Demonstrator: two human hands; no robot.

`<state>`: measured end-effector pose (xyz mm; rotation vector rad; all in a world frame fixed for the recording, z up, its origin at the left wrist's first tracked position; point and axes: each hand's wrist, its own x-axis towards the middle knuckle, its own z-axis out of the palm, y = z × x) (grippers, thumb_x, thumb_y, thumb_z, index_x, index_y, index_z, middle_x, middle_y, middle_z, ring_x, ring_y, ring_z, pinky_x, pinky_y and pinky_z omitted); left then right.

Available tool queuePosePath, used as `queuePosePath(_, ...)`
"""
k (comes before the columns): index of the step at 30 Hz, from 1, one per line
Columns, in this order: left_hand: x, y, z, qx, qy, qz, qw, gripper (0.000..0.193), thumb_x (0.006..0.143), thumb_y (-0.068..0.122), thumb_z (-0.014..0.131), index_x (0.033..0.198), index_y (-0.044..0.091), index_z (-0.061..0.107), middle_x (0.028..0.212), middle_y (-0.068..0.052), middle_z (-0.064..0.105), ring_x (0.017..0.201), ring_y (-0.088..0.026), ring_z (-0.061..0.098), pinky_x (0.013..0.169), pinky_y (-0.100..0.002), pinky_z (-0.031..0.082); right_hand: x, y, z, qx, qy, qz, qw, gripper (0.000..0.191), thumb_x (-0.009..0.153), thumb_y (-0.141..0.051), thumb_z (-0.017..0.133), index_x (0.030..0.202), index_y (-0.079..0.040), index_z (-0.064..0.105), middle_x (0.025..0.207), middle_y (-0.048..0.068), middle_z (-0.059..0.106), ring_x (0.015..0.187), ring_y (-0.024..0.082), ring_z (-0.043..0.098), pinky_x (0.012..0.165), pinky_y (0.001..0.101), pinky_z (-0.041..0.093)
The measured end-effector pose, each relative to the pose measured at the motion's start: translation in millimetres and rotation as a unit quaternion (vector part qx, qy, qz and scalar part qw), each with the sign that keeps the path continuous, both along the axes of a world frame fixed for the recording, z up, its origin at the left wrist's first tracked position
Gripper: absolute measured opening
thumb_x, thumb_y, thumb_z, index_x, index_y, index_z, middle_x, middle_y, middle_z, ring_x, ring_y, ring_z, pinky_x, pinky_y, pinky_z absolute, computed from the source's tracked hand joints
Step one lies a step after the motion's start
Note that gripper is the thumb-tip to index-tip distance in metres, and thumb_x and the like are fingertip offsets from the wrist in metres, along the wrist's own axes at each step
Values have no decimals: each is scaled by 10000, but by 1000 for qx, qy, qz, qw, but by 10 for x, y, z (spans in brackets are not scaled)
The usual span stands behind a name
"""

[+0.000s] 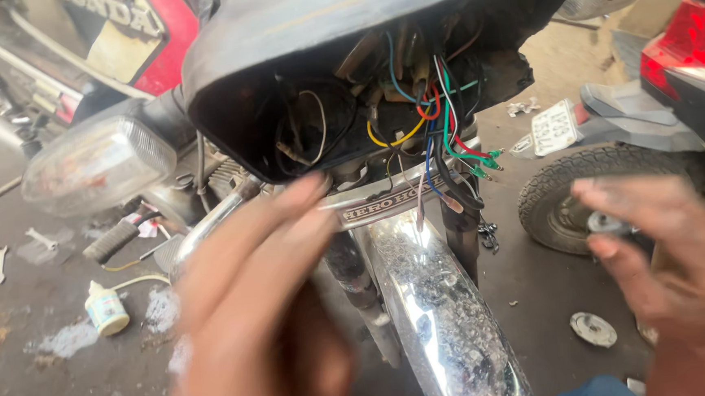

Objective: The person repairs a motorcycle's electrical system by handling wires and a switch component. They connect wires to a switch, insert it into a housing, and then route and connect wires under the front cover of the motorcycle.

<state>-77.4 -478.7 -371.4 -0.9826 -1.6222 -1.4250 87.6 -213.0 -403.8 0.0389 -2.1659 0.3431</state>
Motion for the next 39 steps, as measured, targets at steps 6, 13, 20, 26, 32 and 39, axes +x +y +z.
queuePosePath(6,-265,530,-65,1,29,-43,999,351,1031,-145,540,1373,-71,510,1318,-269,583,1238,-431,615,1090,-449,500,-715,-767,729,155,84,-11,984,268,962,-176,768,1170,-18,713,1216,149,710,1048,304,687,912,374,572)
queuePosePath(13,-544,677,-17,-45,10,-40,998,307,1008,-31,590,1313,-68,575,1113,-277,642,1016,-445,621,902,-522,492,-1228,-862,922,260,81,-84,959,312,866,-28,791,1153,60,704,1077,231,683,1032,387,628,881,492,530)
queuePosePath(20,-601,782,12,-93,-2,54,994,120,1010,32,653,1115,-24,644,862,-236,642,752,-424,632,682,-510,508,-1334,-558,651,146,174,-67,972,207,1012,32,726,1214,21,679,1178,180,702,1042,306,747,862,341,622)
queuePosePath(26,-534,820,4,-68,9,119,990,126,1023,13,640,1140,-30,623,957,-250,644,837,-455,626,742,-522,499,-1405,-489,470,30,213,-35,976,193,1054,-1,718,1245,7,698,1254,170,709,1024,208,776,835,244,660)
queuePosePath(32,-546,873,37,-70,-19,126,989,120,1016,-4,677,1122,-54,652,955,-263,647,855,-473,623,772,-543,493,-1444,-474,452,58,235,-46,969,201,954,2,737,1151,16,703,1193,193,691,1115,293,741,879,308,663)
queuePosePath(39,-470,842,218,-52,32,49,997,203,923,128,759,1120,80,747,1109,-215,687,1012,-397,667,876,-485,535,-1379,-495,467,55,219,-60,972,231,939,-48,770,1159,17,735,1239,183,677,1112,273,742,892,316,636)
